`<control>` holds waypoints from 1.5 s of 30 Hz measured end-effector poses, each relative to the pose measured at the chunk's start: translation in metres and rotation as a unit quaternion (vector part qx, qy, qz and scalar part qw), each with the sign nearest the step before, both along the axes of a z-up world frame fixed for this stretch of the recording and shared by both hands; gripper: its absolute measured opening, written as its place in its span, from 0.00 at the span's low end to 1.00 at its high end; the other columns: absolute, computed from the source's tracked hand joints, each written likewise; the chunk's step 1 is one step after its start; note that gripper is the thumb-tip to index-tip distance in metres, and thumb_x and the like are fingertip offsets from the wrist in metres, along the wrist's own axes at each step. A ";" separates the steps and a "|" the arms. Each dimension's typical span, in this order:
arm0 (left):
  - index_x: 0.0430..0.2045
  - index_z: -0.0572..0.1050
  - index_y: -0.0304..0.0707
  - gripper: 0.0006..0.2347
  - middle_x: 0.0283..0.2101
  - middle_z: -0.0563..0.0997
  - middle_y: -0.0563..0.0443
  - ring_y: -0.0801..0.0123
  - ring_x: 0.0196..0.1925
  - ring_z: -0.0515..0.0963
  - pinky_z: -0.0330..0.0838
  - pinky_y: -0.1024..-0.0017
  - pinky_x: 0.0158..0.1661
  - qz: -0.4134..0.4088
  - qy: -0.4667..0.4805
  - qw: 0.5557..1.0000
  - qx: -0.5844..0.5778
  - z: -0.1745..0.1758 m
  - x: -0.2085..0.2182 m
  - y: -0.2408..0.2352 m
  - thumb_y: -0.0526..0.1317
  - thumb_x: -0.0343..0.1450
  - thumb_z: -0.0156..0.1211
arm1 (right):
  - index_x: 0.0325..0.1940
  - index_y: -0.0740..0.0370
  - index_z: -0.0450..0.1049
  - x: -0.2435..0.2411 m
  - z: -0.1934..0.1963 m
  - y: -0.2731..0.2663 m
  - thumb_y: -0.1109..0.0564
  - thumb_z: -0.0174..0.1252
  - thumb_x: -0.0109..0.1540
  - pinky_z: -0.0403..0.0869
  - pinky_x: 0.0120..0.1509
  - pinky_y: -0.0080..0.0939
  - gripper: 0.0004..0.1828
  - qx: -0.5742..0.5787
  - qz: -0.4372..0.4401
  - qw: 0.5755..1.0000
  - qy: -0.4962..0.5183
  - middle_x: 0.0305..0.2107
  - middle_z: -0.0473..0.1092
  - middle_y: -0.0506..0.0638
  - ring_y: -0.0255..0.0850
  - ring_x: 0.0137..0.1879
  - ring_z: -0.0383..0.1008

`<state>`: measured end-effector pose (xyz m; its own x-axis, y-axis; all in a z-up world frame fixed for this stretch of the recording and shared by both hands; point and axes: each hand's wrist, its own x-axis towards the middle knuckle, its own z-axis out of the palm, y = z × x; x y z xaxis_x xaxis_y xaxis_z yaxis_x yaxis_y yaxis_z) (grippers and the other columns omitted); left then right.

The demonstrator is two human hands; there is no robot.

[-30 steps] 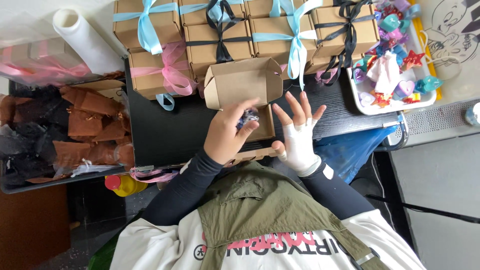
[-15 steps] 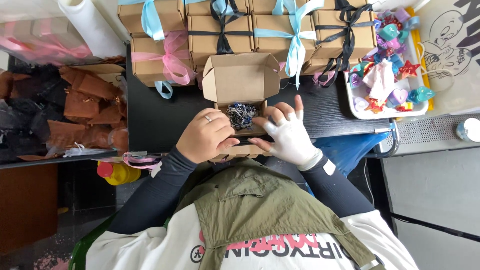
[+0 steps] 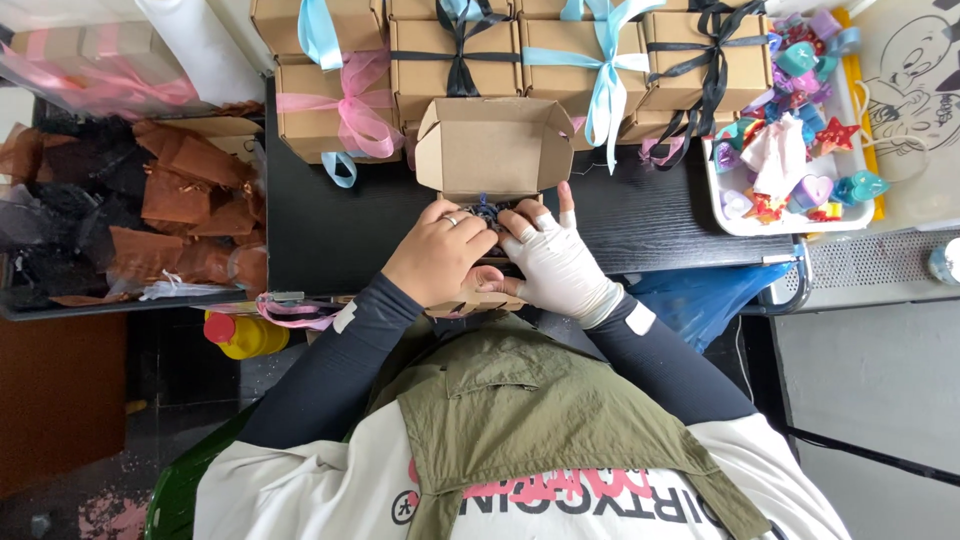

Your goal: Packaging small decorative figures into cardboard boxes with paper filler and tying them with ribbons.

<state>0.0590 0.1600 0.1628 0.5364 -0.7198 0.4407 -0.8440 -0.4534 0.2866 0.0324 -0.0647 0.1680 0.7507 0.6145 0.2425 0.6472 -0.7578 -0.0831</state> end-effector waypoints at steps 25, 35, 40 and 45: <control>0.28 0.81 0.47 0.17 0.45 0.79 0.52 0.56 0.68 0.67 0.46 0.37 0.65 0.151 -0.042 0.984 0.080 0.007 -0.007 0.009 0.58 0.72 0.56 | 0.47 0.58 0.79 0.006 0.016 0.000 0.30 0.63 0.55 0.34 0.71 0.88 0.32 -0.039 0.005 0.999 0.035 0.54 0.71 0.52 0.54 0.75 0.55; 0.42 0.81 0.41 0.25 0.49 0.78 0.51 0.57 0.70 0.65 0.40 0.38 0.69 0.157 -0.089 0.981 0.064 0.010 -0.017 0.008 0.64 0.75 0.49 | 0.40 0.53 0.80 0.005 0.040 -0.018 0.29 0.64 0.57 0.28 0.71 0.89 0.27 0.030 -0.046 0.998 0.034 0.54 0.74 0.49 0.55 0.75 0.56; 0.37 0.80 0.44 0.23 0.48 0.78 0.51 0.59 0.70 0.66 0.39 0.36 0.69 0.149 -0.078 0.981 0.096 0.001 -0.015 0.003 0.64 0.75 0.48 | 0.49 0.55 0.81 0.001 0.018 -0.018 0.30 0.64 0.57 0.29 0.71 0.89 0.30 0.014 -0.050 0.999 0.005 0.53 0.73 0.49 0.54 0.75 0.57; 0.32 0.80 0.45 0.26 0.48 0.79 0.48 0.56 0.71 0.65 0.38 0.34 0.68 0.200 -0.092 0.966 0.133 -0.002 -0.016 0.000 0.67 0.72 0.47 | 0.43 0.57 0.80 -0.001 0.019 -0.020 0.29 0.64 0.56 0.29 0.71 0.88 0.30 -0.055 -0.042 0.998 0.007 0.54 0.73 0.51 0.56 0.76 0.55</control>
